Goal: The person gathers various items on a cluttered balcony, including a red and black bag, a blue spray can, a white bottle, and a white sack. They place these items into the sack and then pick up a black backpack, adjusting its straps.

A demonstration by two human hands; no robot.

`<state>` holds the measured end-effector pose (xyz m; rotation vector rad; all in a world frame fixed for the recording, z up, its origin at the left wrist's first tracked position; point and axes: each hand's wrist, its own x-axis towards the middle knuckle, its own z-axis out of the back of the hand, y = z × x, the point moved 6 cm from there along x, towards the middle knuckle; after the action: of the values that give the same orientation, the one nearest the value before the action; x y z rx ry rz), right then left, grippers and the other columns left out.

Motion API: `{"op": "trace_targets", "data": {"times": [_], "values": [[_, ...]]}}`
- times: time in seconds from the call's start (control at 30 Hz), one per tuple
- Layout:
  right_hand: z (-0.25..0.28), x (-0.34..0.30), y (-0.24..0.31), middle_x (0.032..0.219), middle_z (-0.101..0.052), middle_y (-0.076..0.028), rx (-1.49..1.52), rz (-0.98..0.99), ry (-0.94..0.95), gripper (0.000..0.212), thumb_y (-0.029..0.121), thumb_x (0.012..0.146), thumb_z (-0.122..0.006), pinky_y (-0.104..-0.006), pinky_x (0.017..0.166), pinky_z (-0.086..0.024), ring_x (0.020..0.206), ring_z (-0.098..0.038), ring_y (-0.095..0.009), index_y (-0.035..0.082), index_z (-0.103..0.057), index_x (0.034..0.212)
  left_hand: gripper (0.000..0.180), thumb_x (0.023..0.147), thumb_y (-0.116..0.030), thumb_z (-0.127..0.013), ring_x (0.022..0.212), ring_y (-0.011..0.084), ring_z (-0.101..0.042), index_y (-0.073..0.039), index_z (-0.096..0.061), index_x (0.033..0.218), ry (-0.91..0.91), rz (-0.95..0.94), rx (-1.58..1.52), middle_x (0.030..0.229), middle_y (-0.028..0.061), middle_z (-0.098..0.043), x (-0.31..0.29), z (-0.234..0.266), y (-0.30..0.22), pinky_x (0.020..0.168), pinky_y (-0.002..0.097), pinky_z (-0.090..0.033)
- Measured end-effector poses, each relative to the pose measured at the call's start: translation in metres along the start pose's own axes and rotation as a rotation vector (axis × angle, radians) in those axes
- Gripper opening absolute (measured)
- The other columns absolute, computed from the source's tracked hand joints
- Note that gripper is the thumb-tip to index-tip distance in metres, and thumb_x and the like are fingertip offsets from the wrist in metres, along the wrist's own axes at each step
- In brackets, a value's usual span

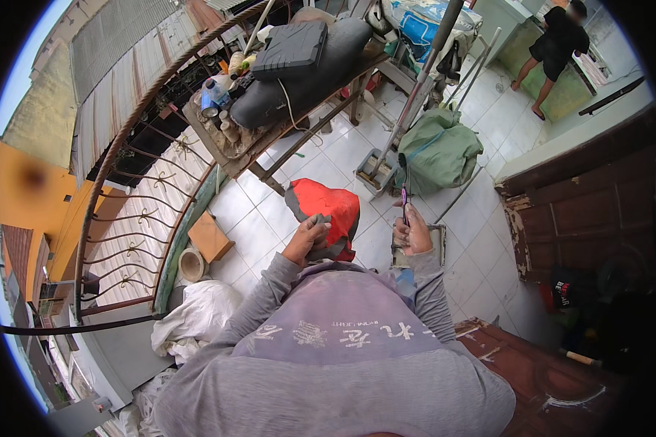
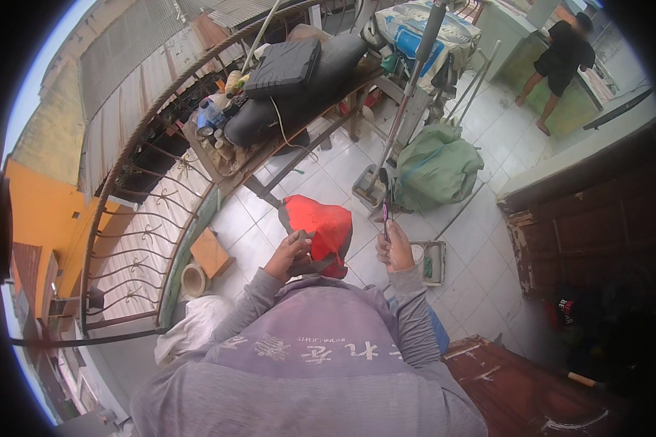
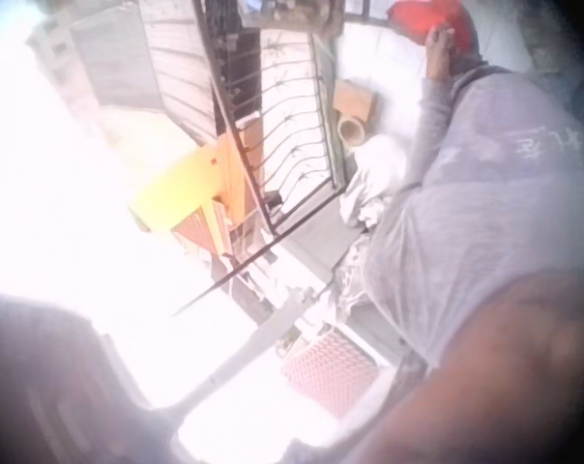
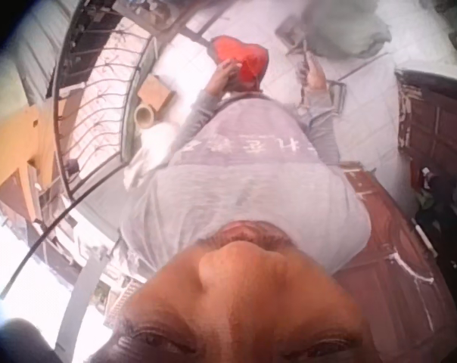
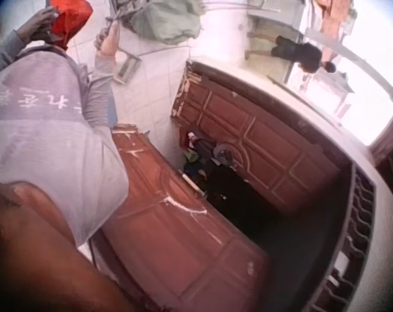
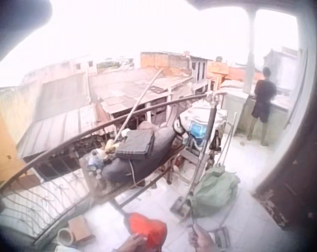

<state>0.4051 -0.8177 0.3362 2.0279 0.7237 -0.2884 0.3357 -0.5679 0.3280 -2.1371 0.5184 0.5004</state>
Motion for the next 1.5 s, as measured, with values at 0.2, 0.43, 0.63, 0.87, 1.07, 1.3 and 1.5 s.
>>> {"op": "trace_targets", "data": {"times": [0.2,0.43,0.63,0.87,1.07,1.3,1.5], "values": [[-0.088,0.062,-0.022,0.060,-0.030,0.007,-0.431,-0.239,0.422,0.034,0.037,0.107,-0.042,-0.0241,0.043,-0.024,0.049,-0.030,-0.004,0.008,-0.059,0.106,0.015,0.098,-0.016,-0.053,0.052,0.0038,-0.028,-0.017,-0.039,0.101,-0.093,-0.139,-0.093,0.069,-0.0061,-0.032,-0.016,0.062,-0.079,0.046,0.0219,-0.022],[-0.203,0.153,-0.063,0.090,-0.067,-0.009,-1.522,0.075,0.686,0.031,0.036,0.102,-0.049,-0.0408,0.076,-0.050,0.086,-0.065,-0.025,0.014,-0.065,0.117,0.028,0.099,-0.011,-0.050,0.052,0.0033,-0.028,-0.010,-0.045,0.126,-0.067,-0.219,-0.082,0.071,-0.0046,-0.032,-0.043,0.100,-0.173,0.045,0.0207,-0.020],[-0.314,0.218,-0.057,0.104,-0.073,-0.006,-1.997,0.140,0.926,0.031,0.039,0.101,-0.048,-0.0457,0.087,-0.053,0.103,-0.067,-0.029,0.026,-0.067,0.122,0.027,0.098,-0.011,-0.051,0.051,0.0029,-0.029,-0.010,-0.044,0.124,-0.234,-0.234,-0.168,0.073,-0.0029,-0.036,-0.105,0.123,-0.228,0.042,0.0189,-0.021],[-0.339,0.267,-0.045,0.088,-0.073,-0.008,-2.041,0.374,0.943,0.031,0.031,0.100,-0.050,-0.0451,0.069,-0.055,0.083,-0.071,-0.031,0.027,-0.062,0.129,0.061,0.092,-0.005,-0.048,0.044,0.0021,-0.027,-0.014,-0.031,0.150,-0.540,-0.455,-0.414,0.082,0.0038,-0.041,-0.118,0.139,-0.249,0.036,0.0171,-0.019],[-0.359,0.264,-0.033,0.085,-0.073,-0.011,-1.924,0.311,1.420,0.041,0.034,0.099,-0.055,-0.0457,0.064,-0.052,0.077,-0.070,-0.033,0.024,-0.053,0.139,0.067,0.090,-0.003,-0.046,0.045,0.0031,-0.029,-0.011,-0.023,0.152,-0.642,-0.475,-0.444,0.096,0.0127,-0.047,-0.125,0.137,-0.245,0.035,0.0179,-0.023],[-0.399,0.252,-0.092,0.116,-0.066,-0.011,-0.969,-0.071,1.353,0.098,0.034,0.061,-0.096,-0.0351,0.087,-0.052,0.103,-0.065,-0.023,0.010,-0.045,0.142,0.013,0.097,0.004,-0.035,0.059,0.0088,-0.037,0.003,-0.035,0.110,-0.480,-1.263,-1.103,0.080,0.0067,-0.039,-0.149,0.144,-0.262,0.053,0.0223,-0.038],[-0.458,0.200,-0.207,0.080,-0.060,0.006,-0.643,-0.406,1.431,0.034,0.034,0.087,-0.079,-0.0236,0.065,-0.043,0.072,-0.050,-0.005,0.005,-0.069,0.102,0.031,0.100,-0.005,-0.041,0.108,0.0264,-0.064,0.004,-0.041,0.130,-0.860,-1.383,-0.836,0.118,0.0256,-0.056,-0.187,0.152,-0.251,0.088,0.0350,-0.062]]}}
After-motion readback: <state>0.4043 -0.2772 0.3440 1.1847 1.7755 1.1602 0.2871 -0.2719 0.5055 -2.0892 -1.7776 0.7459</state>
